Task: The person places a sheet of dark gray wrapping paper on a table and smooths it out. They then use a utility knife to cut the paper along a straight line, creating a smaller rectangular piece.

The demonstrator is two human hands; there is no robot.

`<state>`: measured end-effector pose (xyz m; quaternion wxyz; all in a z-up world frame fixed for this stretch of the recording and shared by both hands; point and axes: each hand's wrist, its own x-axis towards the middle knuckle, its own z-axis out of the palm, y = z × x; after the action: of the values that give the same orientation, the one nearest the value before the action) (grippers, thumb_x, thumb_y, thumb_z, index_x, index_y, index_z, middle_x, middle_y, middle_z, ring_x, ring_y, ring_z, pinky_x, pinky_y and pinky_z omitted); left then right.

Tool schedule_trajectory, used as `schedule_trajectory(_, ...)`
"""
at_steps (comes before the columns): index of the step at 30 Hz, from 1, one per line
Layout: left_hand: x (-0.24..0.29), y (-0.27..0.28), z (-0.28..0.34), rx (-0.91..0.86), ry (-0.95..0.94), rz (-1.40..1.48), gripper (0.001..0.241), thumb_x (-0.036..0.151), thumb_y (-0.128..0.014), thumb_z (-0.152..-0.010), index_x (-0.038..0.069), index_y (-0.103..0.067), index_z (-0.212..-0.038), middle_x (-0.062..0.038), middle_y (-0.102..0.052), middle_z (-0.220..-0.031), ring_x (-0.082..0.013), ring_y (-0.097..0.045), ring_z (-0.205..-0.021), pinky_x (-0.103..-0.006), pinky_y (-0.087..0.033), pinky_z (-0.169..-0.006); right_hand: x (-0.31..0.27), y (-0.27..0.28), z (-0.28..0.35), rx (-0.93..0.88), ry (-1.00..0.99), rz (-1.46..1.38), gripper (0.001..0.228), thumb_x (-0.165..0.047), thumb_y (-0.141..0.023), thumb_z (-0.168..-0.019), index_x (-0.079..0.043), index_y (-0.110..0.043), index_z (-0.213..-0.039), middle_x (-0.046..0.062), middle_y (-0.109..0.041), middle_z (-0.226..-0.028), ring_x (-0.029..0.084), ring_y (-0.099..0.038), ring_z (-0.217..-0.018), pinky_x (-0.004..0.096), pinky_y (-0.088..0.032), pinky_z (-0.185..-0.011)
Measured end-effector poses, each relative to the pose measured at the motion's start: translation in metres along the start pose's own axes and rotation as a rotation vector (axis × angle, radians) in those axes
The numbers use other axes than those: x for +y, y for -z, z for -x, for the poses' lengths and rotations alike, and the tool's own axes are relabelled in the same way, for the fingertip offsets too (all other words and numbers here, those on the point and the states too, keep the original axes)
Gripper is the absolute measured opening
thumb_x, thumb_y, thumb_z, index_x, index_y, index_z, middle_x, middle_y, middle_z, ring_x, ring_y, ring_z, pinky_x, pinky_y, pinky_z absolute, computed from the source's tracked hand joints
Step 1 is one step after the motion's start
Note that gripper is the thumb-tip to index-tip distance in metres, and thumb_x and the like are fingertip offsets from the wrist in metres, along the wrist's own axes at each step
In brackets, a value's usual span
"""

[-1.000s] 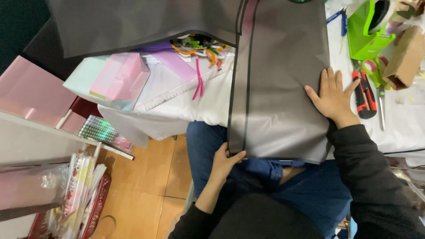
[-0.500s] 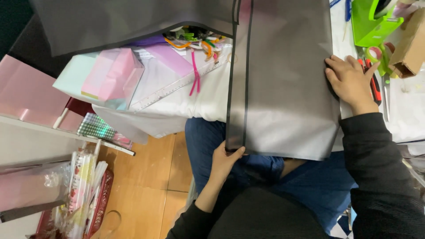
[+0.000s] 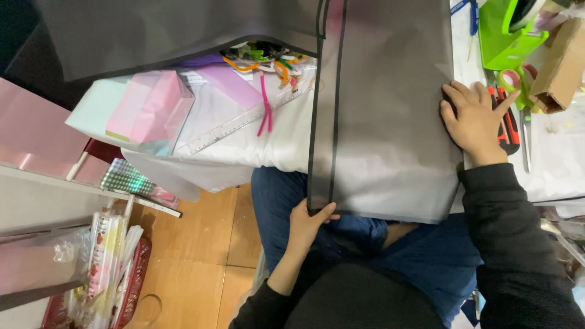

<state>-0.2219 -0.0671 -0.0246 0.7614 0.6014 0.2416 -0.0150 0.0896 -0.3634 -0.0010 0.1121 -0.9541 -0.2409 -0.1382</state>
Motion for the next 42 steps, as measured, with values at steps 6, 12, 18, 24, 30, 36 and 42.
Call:
schedule_trajectory(6, -0.004, 0.008, -0.004, -0.06, 0.043, -0.02, 0.026, 0.027, -0.075, -0.089, 0.006, -0.071, -0.105, -0.012, -0.081, -0.094, -0.0197, -0.081, -0.085, -0.0253, -0.061, -0.072, 0.004, -0.011, 0.003, 0.105, 0.061, 0.07, 0.047, -0.038, -0.04, -0.121, -0.016, -0.063, -0.156, 0.006, -0.062, -0.157, 0.054, -0.046, -0.149, 0.087, 0.011, -0.107)
schedule_trajectory(12, 0.104, 0.043, 0.012, -0.212, 0.114, -0.937, 0.035, 0.052, -0.069, -0.089, 0.019, -0.069, -0.101, 0.007, -0.079, -0.077, -0.0069, -0.076, -0.081, -0.0266, -0.051, -0.075, 0.012, -0.019, 0.003, 0.105, 0.072, 0.133, 0.049, -0.039, -0.038, -0.119, -0.017, -0.06, -0.157, 0.007, -0.061, -0.159, 0.047, -0.048, -0.149, 0.086, 0.006, -0.11)
schedule_trajectory(18, 0.163, -0.094, -0.068, -0.187, -0.966, -1.112, 0.036, 0.035, -0.065, -0.098, 0.011, -0.062, -0.125, -0.006, -0.075, -0.091, -0.0321, -0.071, -0.078, -0.0464, -0.052, -0.063, 0.01, -0.023, 0.006, 0.178, 0.112, 0.216, 0.047, -0.034, -0.045, -0.118, -0.014, -0.064, -0.156, 0.008, -0.066, -0.157, 0.043, -0.055, -0.148, 0.087, -0.003, -0.11)
schedule_trajectory(24, 0.11, -0.237, -0.23, -0.513, -0.884, -1.154, 0.062, 0.042, -0.043, -0.108, 0.002, -0.038, -0.154, -0.023, -0.055, -0.149, -0.0365, -0.049, -0.144, -0.0574, -0.036, -0.119, 0.003, -0.017, 0.006, 0.033, -0.01, 0.272, 0.053, -0.041, -0.038, -0.111, -0.019, -0.061, -0.154, 0.007, -0.063, -0.156, 0.035, -0.043, -0.159, 0.083, 0.006, -0.119)
schedule_trajectory(30, 0.089, -0.235, -0.255, -0.423, -0.914, -1.361, 0.072, 0.063, -0.027, -0.107, 0.014, -0.039, -0.159, -0.007, -0.041, -0.165, -0.0234, -0.031, -0.157, -0.048, -0.018, -0.13, 0.0, 0.002, -0.001, -0.177, -0.094, 0.116, 0.058, -0.046, -0.03, -0.112, -0.019, -0.041, -0.162, 0.004, -0.044, -0.166, 0.03, -0.031, -0.158, 0.073, 0.007, -0.124)
schedule_trajectory(36, 0.088, -0.235, -0.256, -0.415, -0.909, -1.411, 0.077, 0.068, -0.023, -0.105, 0.014, -0.039, -0.158, -0.006, -0.04, -0.165, -0.0221, -0.03, -0.157, -0.0463, -0.017, -0.13, -0.002, 0.014, 0.015, -0.241, -0.042, 0.071, 0.064, -0.052, -0.03, -0.11, -0.017, -0.036, -0.163, 0.006, -0.035, -0.169, 0.03, -0.023, -0.16, 0.067, 0.003, -0.127)
schedule_trajectory(42, 0.082, -0.239, -0.262, -0.441, -0.89, -1.456, 0.078, 0.067, -0.025, -0.106, 0.014, -0.031, -0.162, -0.006, -0.032, -0.169, -0.0222, -0.025, -0.159, -0.0475, -0.013, -0.131, -0.023, 0.038, 0.085, -0.149, 0.044, 0.014, 0.064, -0.046, -0.042, -0.107, -0.013, -0.039, -0.161, 0.011, -0.042, -0.164, 0.032, -0.033, -0.154, 0.06, -0.015, -0.127)
